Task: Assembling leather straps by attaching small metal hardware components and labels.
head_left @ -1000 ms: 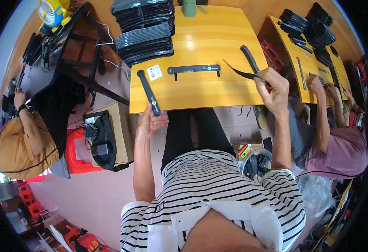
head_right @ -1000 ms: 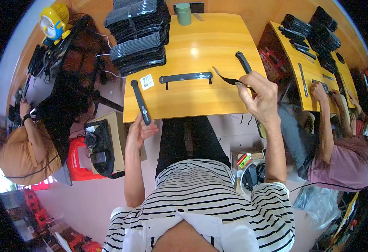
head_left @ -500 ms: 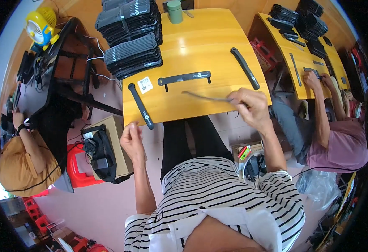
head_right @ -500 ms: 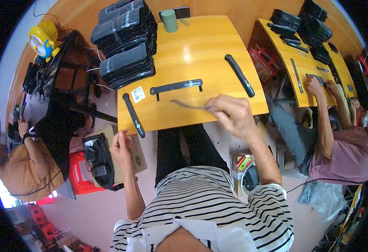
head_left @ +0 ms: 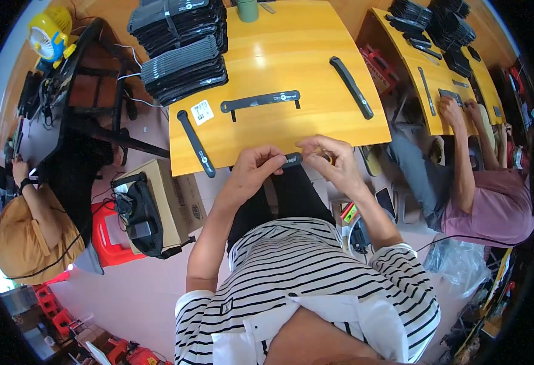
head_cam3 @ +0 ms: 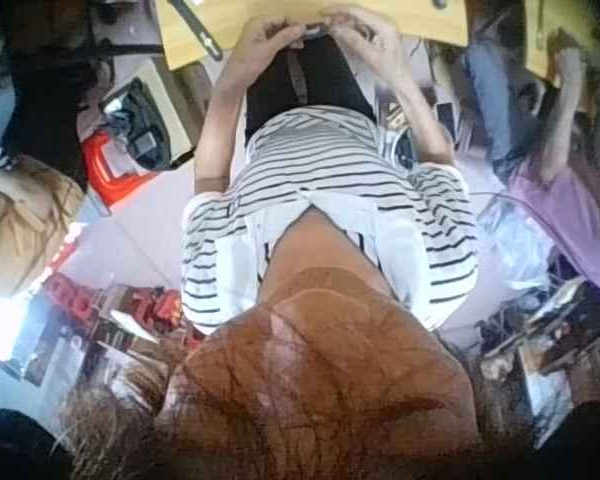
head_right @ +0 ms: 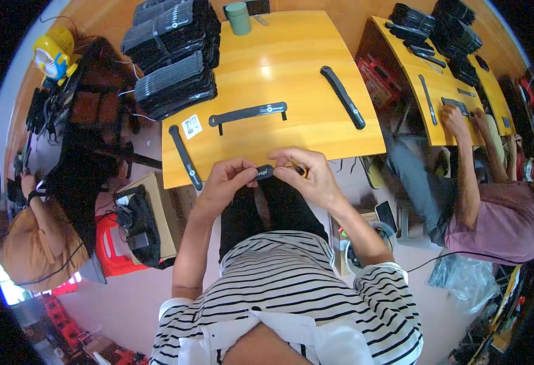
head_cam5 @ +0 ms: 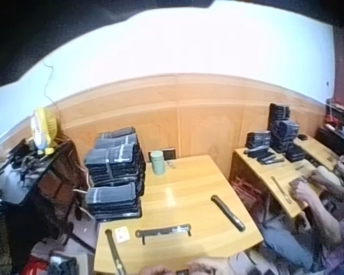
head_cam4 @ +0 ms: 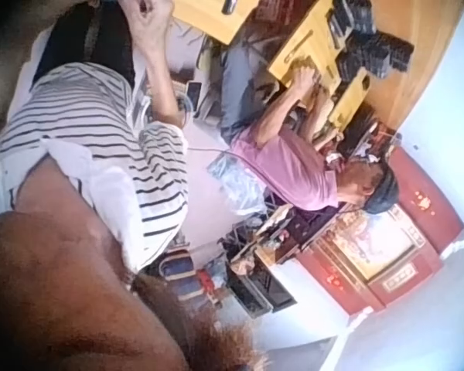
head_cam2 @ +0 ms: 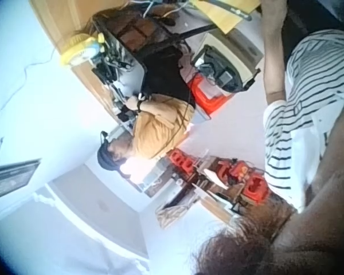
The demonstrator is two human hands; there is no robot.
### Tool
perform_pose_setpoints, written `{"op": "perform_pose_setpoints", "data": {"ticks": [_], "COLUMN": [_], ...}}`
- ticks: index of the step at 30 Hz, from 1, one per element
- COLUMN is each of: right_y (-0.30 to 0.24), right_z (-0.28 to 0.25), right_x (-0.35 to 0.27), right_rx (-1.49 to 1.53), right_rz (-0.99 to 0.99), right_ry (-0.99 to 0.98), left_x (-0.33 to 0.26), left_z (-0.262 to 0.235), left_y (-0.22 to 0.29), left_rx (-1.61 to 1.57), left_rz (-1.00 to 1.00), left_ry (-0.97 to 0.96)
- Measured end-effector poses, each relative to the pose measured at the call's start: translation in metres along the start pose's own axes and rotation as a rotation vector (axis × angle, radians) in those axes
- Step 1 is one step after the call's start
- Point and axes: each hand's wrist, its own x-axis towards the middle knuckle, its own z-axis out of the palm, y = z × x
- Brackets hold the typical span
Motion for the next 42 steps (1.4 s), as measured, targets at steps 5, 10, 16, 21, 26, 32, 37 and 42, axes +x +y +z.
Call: {"op": "perform_pose_setpoints", "data": {"ticks": [5,10,16,21,26,32,37,42], "right_y": [0.01,0.038,0.061,0.081,0.125,0.152,0.159,0.159], "right_z": [0.01,-0.004,-0.008,-0.004,-0.004,-0.006,-0.003,-0.001], "right_x": [-0.002,0.002,0.008,0.041,0.079,0.093,0.099,0.1], "right_rx": [0.286,0.315,0.291,0.306,0.23,0.043,-0.119,-0.197], "right_rz": [0.372,0.4,0.51,0.469,0.533,0.503,0.546,0.578], "right_ry": [0.033,0.172,0.221,0.276,0.284,0.346,0.372,0.371], "left_x": [0.005,-0.009,-0.005,0.026,0.065,0.083,0.089,0.093], "left_z": [0.0,-0.049,-0.09,-0.11,-0.118,-0.119,-0.127,-0.123], "left_y": [0.001,0.0,-0.013,-0.033,-0.04,-0.047,-0.065,-0.066], "left_rx": [0.216,0.285,0.189,0.177,-0.058,0.063,0.143,0.19], "left_rz": [0.029,-0.099,-0.187,-0.091,-0.102,-0.076,-0.05,-0.052], "left_ry": [0.028,-0.002,0.137,0.398,0.532,0.646,0.697,0.769]}}
